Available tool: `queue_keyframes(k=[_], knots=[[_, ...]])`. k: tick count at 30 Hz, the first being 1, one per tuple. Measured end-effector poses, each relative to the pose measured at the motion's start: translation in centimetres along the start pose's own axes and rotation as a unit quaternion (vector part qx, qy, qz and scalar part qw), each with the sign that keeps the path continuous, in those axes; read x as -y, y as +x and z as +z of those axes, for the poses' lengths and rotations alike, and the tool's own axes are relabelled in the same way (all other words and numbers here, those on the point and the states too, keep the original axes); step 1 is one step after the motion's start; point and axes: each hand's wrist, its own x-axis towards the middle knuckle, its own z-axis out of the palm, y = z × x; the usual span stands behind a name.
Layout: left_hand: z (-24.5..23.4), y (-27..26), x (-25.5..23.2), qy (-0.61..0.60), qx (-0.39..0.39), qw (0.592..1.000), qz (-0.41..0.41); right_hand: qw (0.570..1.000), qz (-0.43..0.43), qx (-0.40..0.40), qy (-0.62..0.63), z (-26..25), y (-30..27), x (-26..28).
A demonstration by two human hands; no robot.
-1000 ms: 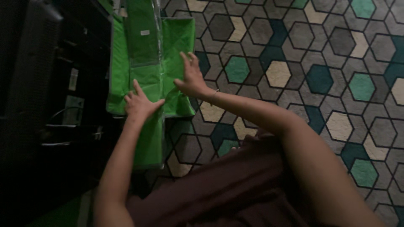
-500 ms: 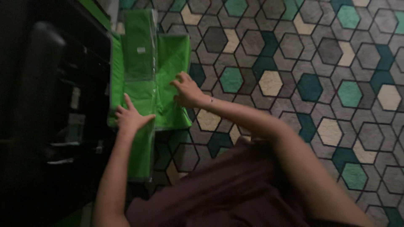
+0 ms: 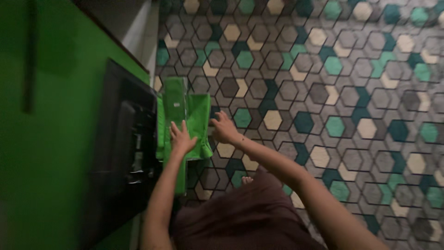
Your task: The person organizes various items including clothes, a green bag, a pet carrier, and several boxes by moving them between a laundry basket and a shelf.
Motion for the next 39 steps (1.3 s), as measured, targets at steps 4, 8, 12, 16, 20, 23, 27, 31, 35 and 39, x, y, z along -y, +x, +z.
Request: queue_keyframes(k=[4,8,12,16,20,23,27,31,35,39], knots=[[-12.8,-4.2,-7.8,0.004,-0.001,1.0,0.021,0.994,-0.059,-0.08,-0.05,-13.7,-2.8,2.6],[-23.9,-8.7,-16.7,0.013,0.008,0.999,0.042,0.995,-0.032,-0.089,0.002,-26.4,-8.4,4.2],[-29.6,-11.1,-23.4,0.032,-0.008,0.996,0.087,0.988,-0.026,-0.152,0.016,-34.6,-11.1,4.1],[-32.0,-9.6,-29.1,0.023,-0.095,0.986,0.135,0.985,0.061,-0.16,-0.001,-41.3,-11.0,2.9],[-33.6,-5.7,-35.0,0.003,-0.141,0.976,0.166,0.974,0.035,-0.223,0.026,-47.5,-10.4,0.1],[-34.9,-2.0,-39.7,-0.013,-0.104,0.978,0.178,0.968,0.097,-0.222,0.065,-53.6,-8.8,-1.7],[-36.4,5.7,-45.8,-0.006,-0.144,0.966,0.213,0.954,0.121,-0.273,0.014,-59.9,-5.3,-6.0],[-39.3,14.1,-52.0,-0.024,-0.142,0.961,0.234,0.947,0.129,-0.294,-0.008,-65.3,0.7,-10.3],[-42.2,21.3,-59.2,-0.098,-0.14,0.94,0.295,0.949,0.112,-0.294,-0.03,-70.0,6.5,-14.5],[-45.4,27.0,-65.9,-0.026,-0.126,0.94,0.317,0.948,0.141,-0.287,0.006,-73.6,12.0,-19.7]])
